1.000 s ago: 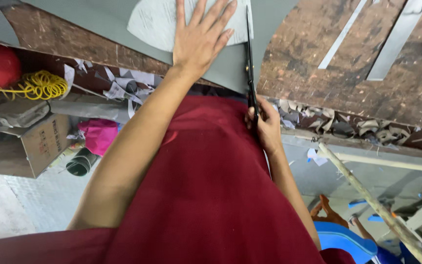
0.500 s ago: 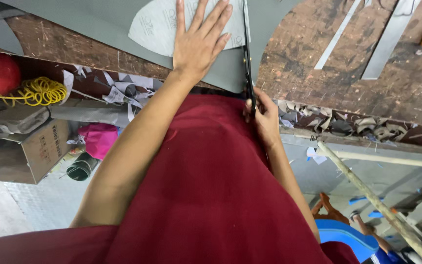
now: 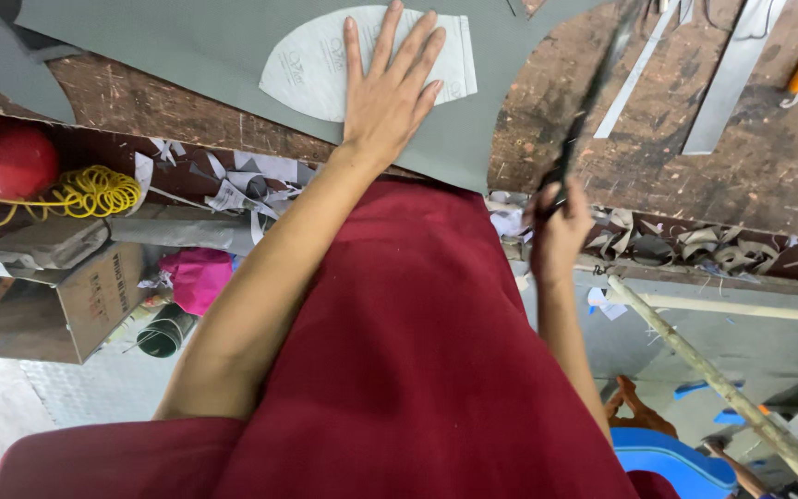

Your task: The person cuts a gray leather sheet with scissors, following the outline of a paper pattern placed on top, using a wrench to hold the material steady. They reposition the pattern, continue cutting the panel free, then lay a dark leather shoe upper piece over the cut panel and align it by hand.

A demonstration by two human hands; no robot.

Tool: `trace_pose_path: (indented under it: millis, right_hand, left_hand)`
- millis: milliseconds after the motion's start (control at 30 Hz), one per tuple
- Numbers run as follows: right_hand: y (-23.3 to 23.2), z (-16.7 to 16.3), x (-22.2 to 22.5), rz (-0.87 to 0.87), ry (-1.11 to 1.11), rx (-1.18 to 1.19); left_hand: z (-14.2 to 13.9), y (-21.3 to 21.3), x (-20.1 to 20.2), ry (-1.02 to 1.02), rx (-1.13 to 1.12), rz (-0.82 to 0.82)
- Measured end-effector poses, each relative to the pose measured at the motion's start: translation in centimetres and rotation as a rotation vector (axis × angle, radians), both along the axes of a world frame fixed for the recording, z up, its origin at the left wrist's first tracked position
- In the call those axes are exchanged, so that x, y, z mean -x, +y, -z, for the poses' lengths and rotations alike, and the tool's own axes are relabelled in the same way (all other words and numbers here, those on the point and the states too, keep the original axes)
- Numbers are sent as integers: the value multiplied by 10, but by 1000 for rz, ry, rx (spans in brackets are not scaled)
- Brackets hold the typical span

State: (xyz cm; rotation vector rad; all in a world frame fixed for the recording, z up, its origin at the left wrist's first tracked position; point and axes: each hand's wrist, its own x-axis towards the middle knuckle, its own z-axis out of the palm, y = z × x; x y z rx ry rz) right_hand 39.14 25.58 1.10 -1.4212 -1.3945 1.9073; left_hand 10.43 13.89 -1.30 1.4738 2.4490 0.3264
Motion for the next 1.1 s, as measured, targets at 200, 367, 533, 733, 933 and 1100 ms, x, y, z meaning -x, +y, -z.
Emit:
trace_pose_path:
  millis: [200,367,533,733,933,1100]
  right_hand:
    - [43,-24,2,16,74,-135]
    - [69,-32,8,-16,110,-156]
    - [102,-32,14,-119,116,-124]
    - [163,-38,52,-372,41,-183]
    - [224,-35,123,-596,22,-301]
    - [267,-17,188,-822,-148,-835]
  left_hand:
    - [-7,53,-44,3,44,114]
    - [6,46,-78,191,-46,292]
    - [6,53,-83,121,-233,145]
    - [-22,75,-102,144,-256,-91]
    - [-24,90,-125,79,-211,-332]
    - [-17,98,-146,129,-149,-462]
